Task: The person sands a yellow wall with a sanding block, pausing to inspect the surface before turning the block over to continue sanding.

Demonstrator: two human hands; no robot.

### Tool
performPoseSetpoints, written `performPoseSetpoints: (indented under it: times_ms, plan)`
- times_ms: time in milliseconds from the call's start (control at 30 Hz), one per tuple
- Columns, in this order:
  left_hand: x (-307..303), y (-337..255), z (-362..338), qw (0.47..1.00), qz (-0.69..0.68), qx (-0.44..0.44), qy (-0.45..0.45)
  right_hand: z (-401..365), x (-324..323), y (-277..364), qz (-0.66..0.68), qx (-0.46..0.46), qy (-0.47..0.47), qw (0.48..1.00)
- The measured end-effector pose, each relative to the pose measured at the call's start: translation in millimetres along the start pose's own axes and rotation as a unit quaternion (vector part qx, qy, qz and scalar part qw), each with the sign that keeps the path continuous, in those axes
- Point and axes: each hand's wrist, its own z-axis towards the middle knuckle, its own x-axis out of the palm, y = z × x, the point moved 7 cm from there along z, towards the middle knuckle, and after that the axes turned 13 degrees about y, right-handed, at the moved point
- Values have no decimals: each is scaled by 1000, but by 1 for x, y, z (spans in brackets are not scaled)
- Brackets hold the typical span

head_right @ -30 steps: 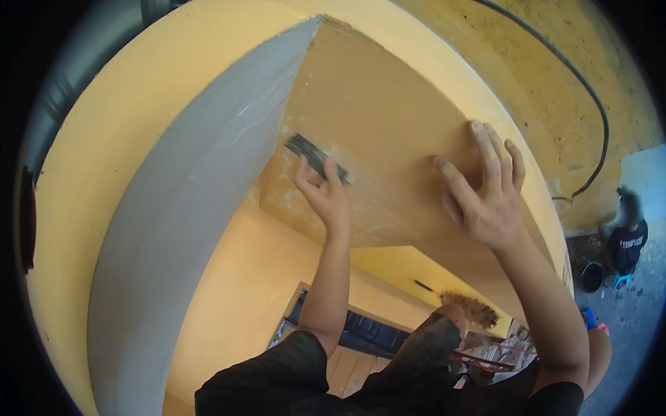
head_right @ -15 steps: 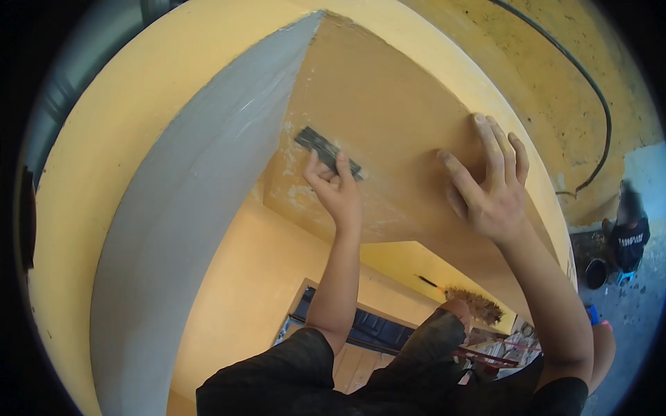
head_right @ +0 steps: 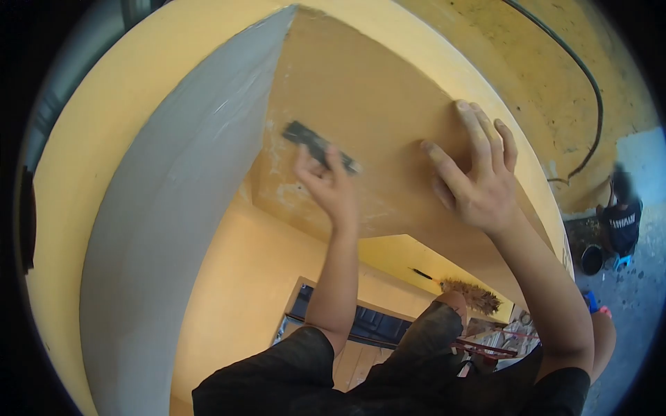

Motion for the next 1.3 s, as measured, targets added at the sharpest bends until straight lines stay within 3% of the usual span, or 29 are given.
performPoseSetpoints:
  times_ms: [67,100,200,233,333,400,467,600,633,733,800,867,933,1033,1200,1300]
  plan:
    - [-14,-4,10,989,-108,-89,-46,0,1,6,18,-2,11,1000]
    - [-9,6,-1,999,-17,-35,-21,0,3,8,-8,1,-4,1000]
    - [-8,-7,1,998,48,45,-10,0,1,7,4,-6,-14,1000]
    - [-10,5,10,998,-59,-28,-26,-1,3,7,6,-11,-17,1000]
    - [-7,-3,1,995,-56,-86,-10,-1,3,5,-2,1,-1,1000]
    - [3,0,-16,999,-22,-40,13,0,3,5,-5,-5,-5,1000]
    - [2,4,-7,994,-105,-23,16,-2,3,5,13,-14,-11,1000]
    - [-7,-14,11,990,-97,-102,13,-4,4,3,21,-5,-10,1000]
    - [-4,-12,3,998,9,-50,40,-3,4,4,21,-5,-22,1000]
    - [-20,-1,28,994,-82,-74,-17,-4,2,4,27,-14,-18,999]
    - [-18,-11,26,993,-67,-95,0,-6,6,2,38,-1,1,999]
    - [-24,-11,2,992,-53,-118,-6,-5,5,2,34,-10,-36,999]
    - [0,-17,-51,991,-6,-20,129,-4,2,4,32,-15,-41,999]
    - [2,-13,-103,980,-99,-72,158,-5,4,4,35,-14,-37,999]
    - [-26,4,-102,978,-84,-134,137,-7,8,3,55,-32,-31,997]
    - [-35,12,-72,989,-49,-105,88,-3,5,10,8,-30,-40,999]
